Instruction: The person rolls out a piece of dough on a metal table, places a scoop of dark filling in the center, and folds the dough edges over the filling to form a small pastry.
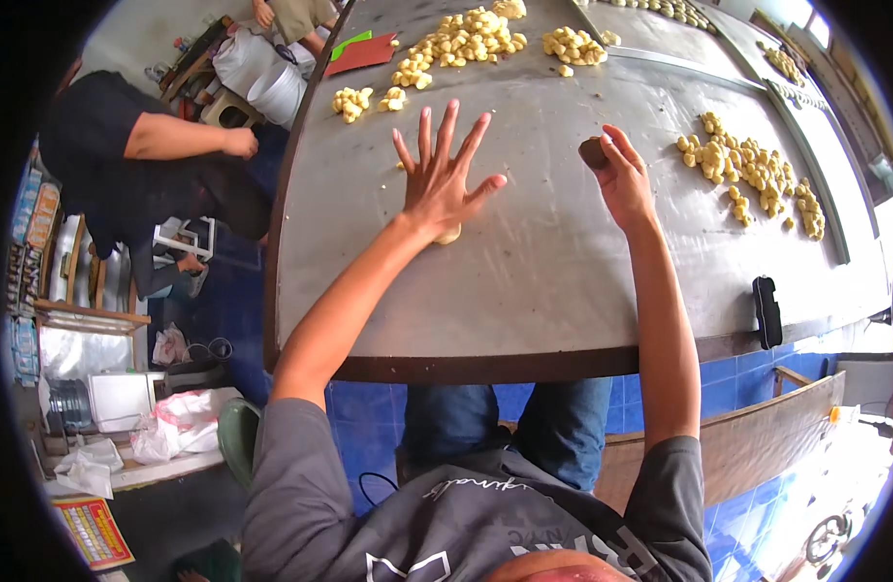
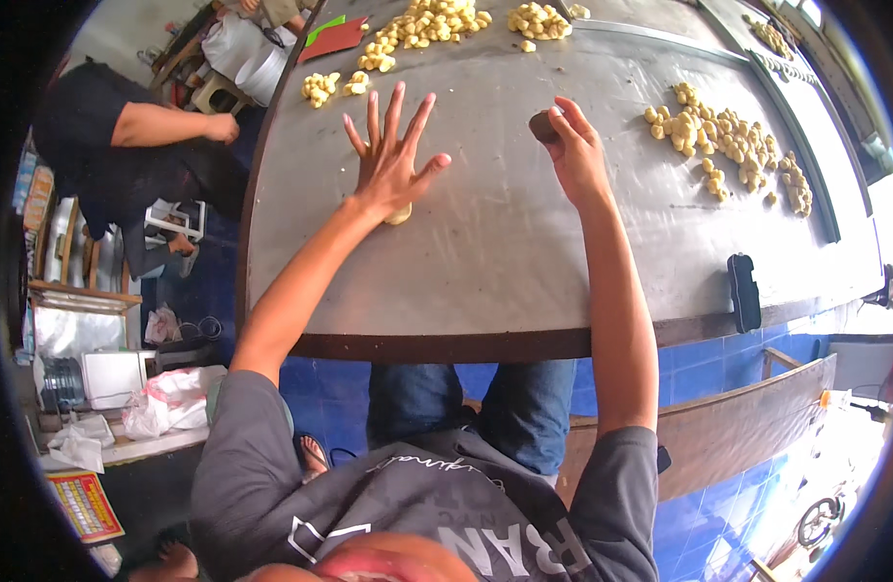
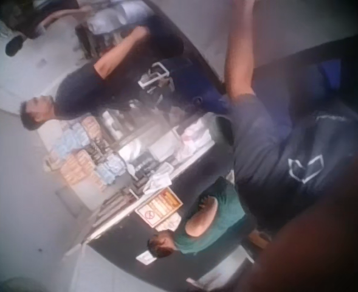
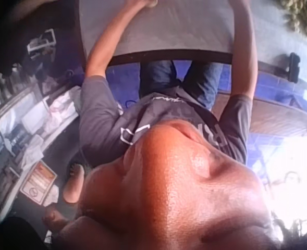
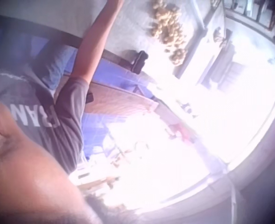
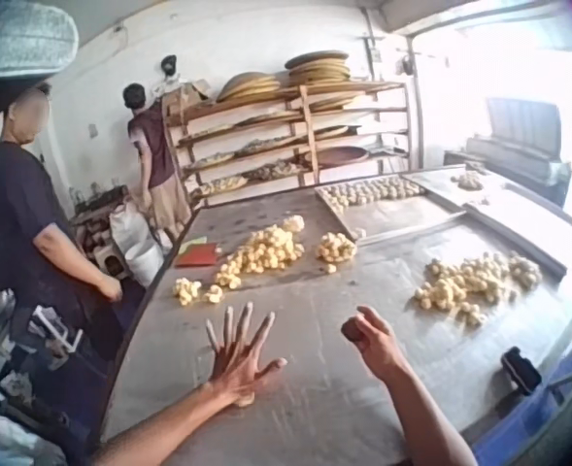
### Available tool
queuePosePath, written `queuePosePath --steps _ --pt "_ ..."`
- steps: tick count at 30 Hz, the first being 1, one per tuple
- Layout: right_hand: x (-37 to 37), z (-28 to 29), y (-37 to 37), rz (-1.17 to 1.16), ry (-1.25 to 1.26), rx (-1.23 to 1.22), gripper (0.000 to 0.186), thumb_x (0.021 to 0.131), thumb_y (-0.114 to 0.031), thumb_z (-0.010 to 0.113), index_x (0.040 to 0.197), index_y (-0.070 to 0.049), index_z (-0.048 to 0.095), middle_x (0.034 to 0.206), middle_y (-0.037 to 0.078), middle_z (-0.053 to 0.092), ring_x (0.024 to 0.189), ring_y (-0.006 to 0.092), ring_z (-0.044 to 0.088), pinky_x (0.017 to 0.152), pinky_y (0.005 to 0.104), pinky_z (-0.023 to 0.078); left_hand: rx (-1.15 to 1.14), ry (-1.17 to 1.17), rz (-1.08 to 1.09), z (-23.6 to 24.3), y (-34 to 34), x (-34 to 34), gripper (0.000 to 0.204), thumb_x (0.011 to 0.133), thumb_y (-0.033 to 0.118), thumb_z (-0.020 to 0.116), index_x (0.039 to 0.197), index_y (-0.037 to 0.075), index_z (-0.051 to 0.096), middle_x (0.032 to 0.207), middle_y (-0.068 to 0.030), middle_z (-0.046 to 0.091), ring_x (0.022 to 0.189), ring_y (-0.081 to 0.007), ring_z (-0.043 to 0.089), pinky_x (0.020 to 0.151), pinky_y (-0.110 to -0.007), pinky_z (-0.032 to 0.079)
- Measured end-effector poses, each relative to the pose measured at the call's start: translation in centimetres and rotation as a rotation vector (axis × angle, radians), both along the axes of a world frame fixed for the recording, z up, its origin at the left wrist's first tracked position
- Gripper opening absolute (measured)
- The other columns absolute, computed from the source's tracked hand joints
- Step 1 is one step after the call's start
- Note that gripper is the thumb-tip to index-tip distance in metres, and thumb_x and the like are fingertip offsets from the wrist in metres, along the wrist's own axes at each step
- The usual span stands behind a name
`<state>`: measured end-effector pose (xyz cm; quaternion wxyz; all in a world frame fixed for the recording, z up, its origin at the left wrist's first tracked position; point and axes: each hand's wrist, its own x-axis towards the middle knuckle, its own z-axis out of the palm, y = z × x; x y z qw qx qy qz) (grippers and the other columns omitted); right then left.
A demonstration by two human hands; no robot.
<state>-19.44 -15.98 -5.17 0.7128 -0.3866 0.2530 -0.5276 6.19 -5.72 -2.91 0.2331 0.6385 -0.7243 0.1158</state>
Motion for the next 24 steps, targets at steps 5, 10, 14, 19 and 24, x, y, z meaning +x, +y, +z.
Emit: queuePosePath --steps 5,10,14,19,24 --pt "0.3 -0.1 -0.2 0.017 -0.049 -0.007 0.038 0.097 -0.013 0.055 0.132 0.001 0.046 0.109 0.007 0.060 0.101 0.0158 0.061 0.090 0.0298 0.050 -0.078 0.008 0.060 -0.3 -0.2 0.8 0.087 0.087 0.074 0.033 0.154 0.020 0.016 0.158 -0.0201 0.003 0.143 -0.0489 -0.001 0.101 -0.075 -0.008" --pt "0.0 -0.1 -0.4 -0.010 -0.040 0.008 0.032 0.098 -0.012 0.054 0.127 0.001 0.049 0.106 0.009 0.063 0.101 0.0179 0.063 0.093 0.0305 0.051 -0.175 0.036 0.102 1.8 -2.4 0.5 0.084 0.086 0.077 0.032 0.153 0.028 0.017 0.159 -0.0155 0.006 0.144 -0.0458 0.002 0.103 -0.075 -0.006" --pt "0.3 -0.2 -0.5 0.021 -0.034 -0.016 0.034 0.098 -0.014 0.055 0.128 0.001 0.049 0.107 0.009 0.063 0.102 0.0175 0.063 0.093 0.0298 0.050 -0.024 -0.262 -0.039 0.2 -3.8 1.1 0.082 0.086 0.077 0.033 0.152 0.029 0.022 0.159 -0.0157 0.011 0.144 -0.0445 0.005 0.104 -0.074 -0.003" --pt "0.0 0.1 -0.3 0.003 -0.001 -0.005 0.036 0.098 -0.013 0.055 0.130 0.002 0.047 0.108 0.008 0.061 0.100 0.0154 0.061 0.089 0.0292 0.050 -0.003 -0.135 -0.084 -0.6 -2.2 -0.4 0.080 0.088 0.074 0.032 0.153 0.029 0.019 0.159 -0.0134 0.008 0.145 -0.0425 0.004 0.104 -0.074 -0.005" --pt "0.2 -0.5 -0.5 -0.006 -0.036 0.001 0.036 0.098 -0.011 0.054 0.131 0.001 0.047 0.109 0.008 0.061 0.099 0.0154 0.061 0.089 0.0290 0.050 0.017 -0.139 0.018 -1.1 -2.1 1.9 0.081 0.087 0.076 0.030 0.153 0.030 0.020 0.159 -0.0149 0.009 0.144 -0.0437 0.003 0.104 -0.074 -0.006"
